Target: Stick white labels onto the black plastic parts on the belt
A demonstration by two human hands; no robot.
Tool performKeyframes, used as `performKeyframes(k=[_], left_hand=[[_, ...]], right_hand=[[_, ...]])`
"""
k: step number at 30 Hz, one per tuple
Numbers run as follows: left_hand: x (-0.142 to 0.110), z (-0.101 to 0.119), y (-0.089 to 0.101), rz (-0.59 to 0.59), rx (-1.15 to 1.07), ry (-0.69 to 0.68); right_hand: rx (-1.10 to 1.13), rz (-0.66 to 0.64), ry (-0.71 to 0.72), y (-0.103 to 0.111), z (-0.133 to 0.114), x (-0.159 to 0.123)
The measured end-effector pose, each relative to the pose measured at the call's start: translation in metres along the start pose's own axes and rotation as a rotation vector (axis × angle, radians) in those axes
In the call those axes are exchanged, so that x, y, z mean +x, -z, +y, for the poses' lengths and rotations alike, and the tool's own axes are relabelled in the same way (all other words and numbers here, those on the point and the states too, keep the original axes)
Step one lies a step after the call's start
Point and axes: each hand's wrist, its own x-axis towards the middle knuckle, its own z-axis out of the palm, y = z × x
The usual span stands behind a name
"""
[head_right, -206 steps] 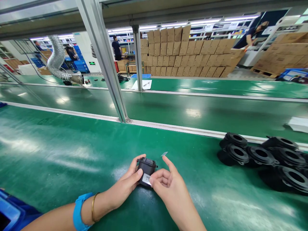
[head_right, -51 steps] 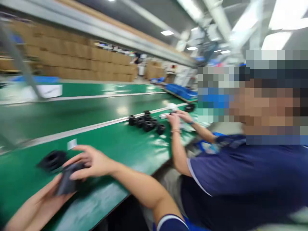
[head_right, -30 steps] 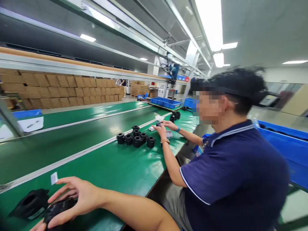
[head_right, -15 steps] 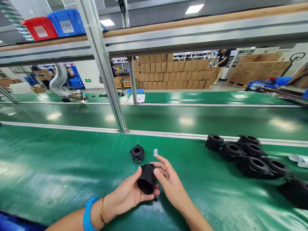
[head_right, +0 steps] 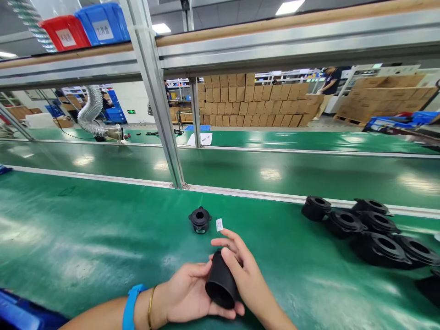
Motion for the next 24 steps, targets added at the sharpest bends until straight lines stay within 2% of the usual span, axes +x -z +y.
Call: performKeyframes(k=[2,5,7,9,12,16,18,21,24], left_hand=[[-0.001,-0.002,0.003,0.086,0.066,-0.004],[-0.003,-0.004,0.007,0.232,0.143,-0.062],[-0.004,-0.005,0.007,0.261,0.218,-0.054],[-0.004,-0.004,0.006,0.269,0.279,-0.035],[-0.003,-0.001,0.005,0.292,0.245,-0.053],[-0.004,0.009,0.006,0.243,0.161,-0.123],[-0.005,0.014,0.007,0.244,0.143,-0.156],[-0.006,0.020,0.007,0.277,0.127,-0.197],[-0.005,0.022,0.008,0.311,0.117,-0.216]], right_hand=[[-0.026,-0.010,-0.005,0.002,0.000,0.000],[-0.298,0.030,0.035,0.006,0.001,-0.002],[-0.504,0.038,0.086,0.006,0.001,-0.003],[-0.583,0.032,0.125,0.006,0.001,-0.004],[-0.531,0.080,0.170,0.007,0.002,-0.003],[-0.463,0.297,0.253,0.016,0.006,0.001],[-0.435,0.363,0.292,0.020,0.005,0.003],[-0.394,0.394,0.317,0.021,0.001,0.003],[-0.289,0.416,0.250,0.021,-0.003,0.001]])
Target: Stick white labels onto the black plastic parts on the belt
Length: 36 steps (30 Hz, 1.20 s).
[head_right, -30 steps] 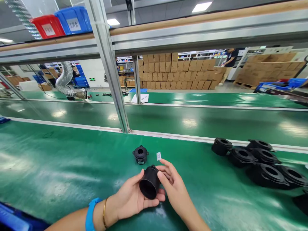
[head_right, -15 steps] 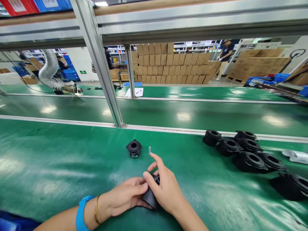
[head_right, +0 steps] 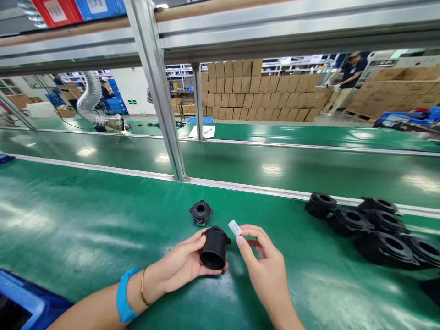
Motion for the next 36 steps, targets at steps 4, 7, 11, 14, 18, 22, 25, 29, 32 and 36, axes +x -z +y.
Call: performKeyframes(k=[4,7,11,14,18,22,25,29,32,36], left_hand=[[0.002,0.003,0.002,0.048,0.069,-0.067],[0.003,0.006,0.004,0.064,0.113,-0.121],[0.004,0.006,0.005,0.071,0.105,-0.136],[0.005,0.004,0.005,0.070,0.057,-0.121],[0.006,0.002,0.005,0.085,0.038,-0.094],[0.007,0.001,0.005,0.102,0.054,-0.105],[0.006,0.002,0.006,0.124,0.089,-0.107],[0.006,0.001,0.006,0.094,0.101,-0.103],[0.007,-0.002,0.007,0.064,0.079,-0.106],[0.007,-0.006,0.005,0.054,0.082,-0.127]], right_hand=[[0.062,-0.073,-0.155,0.004,0.001,0.001],[0.108,-0.110,-0.215,0.005,0.004,0.001],[0.146,-0.135,-0.242,0.004,0.004,0.001],[0.130,-0.151,-0.249,0.002,0.000,0.000],[0.093,-0.156,-0.243,-0.001,-0.010,-0.001],[0.079,-0.155,-0.239,-0.001,-0.014,-0.001],[0.076,-0.209,-0.255,0.000,-0.012,-0.001],[0.087,-0.307,-0.280,0.001,-0.008,-0.001],[0.093,-0.345,-0.292,-0.002,-0.006,-0.003],[0.110,-0.364,-0.314,-0.007,-0.007,-0.004]])
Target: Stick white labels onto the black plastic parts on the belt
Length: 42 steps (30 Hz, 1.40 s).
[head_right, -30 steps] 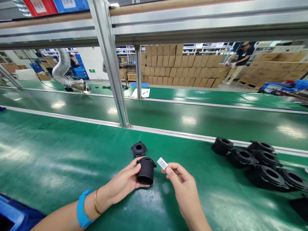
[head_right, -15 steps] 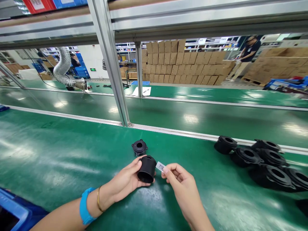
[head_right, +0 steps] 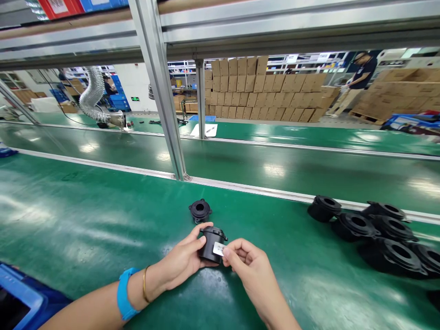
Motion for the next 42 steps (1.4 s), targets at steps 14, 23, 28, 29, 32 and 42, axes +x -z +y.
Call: performKeyframes(k=[14,23,28,29,32,42], left_hand=[[0.000,-0.006,0.004,-0.039,0.092,-0.070],[-0.004,-0.006,0.004,-0.072,0.104,-0.074],[-0.006,-0.006,0.004,-0.080,0.110,-0.074],[-0.006,-0.006,0.005,-0.081,0.112,-0.075],[-0.006,-0.007,0.005,-0.085,0.120,-0.076],[-0.005,-0.007,0.005,-0.090,0.128,-0.080]], right_hand=[[-0.066,0.024,-0.021,-0.013,0.000,-0.011],[-0.105,0.035,-0.022,-0.011,0.004,-0.012],[-0.113,0.029,-0.030,-0.011,0.003,-0.012],[-0.116,0.026,-0.032,-0.011,0.004,-0.012],[-0.122,0.021,-0.024,-0.009,0.010,-0.010],[-0.098,0.038,-0.042,-0.012,0.001,-0.012]])
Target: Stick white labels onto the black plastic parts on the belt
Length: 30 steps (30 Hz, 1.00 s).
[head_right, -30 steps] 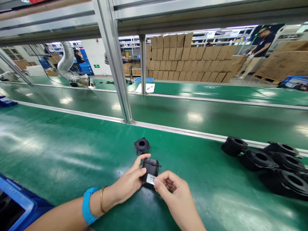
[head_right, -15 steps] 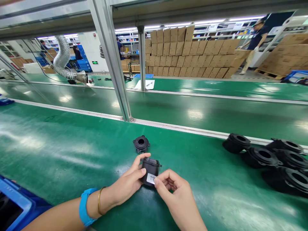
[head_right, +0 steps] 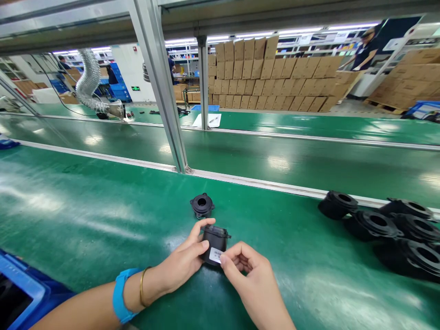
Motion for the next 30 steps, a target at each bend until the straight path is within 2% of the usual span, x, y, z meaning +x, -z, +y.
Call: performKeyframes(k=[19,30], left_hand=[[-0.002,0.000,-0.002,0.004,-0.023,-0.006],[0.000,0.002,-0.003,0.018,-0.031,0.011]], right_hand=[[-0.010,0.012,0.007,-0.002,-0.001,-0.001],[-0.011,-0.017,0.034,0.001,0.015,0.002]])
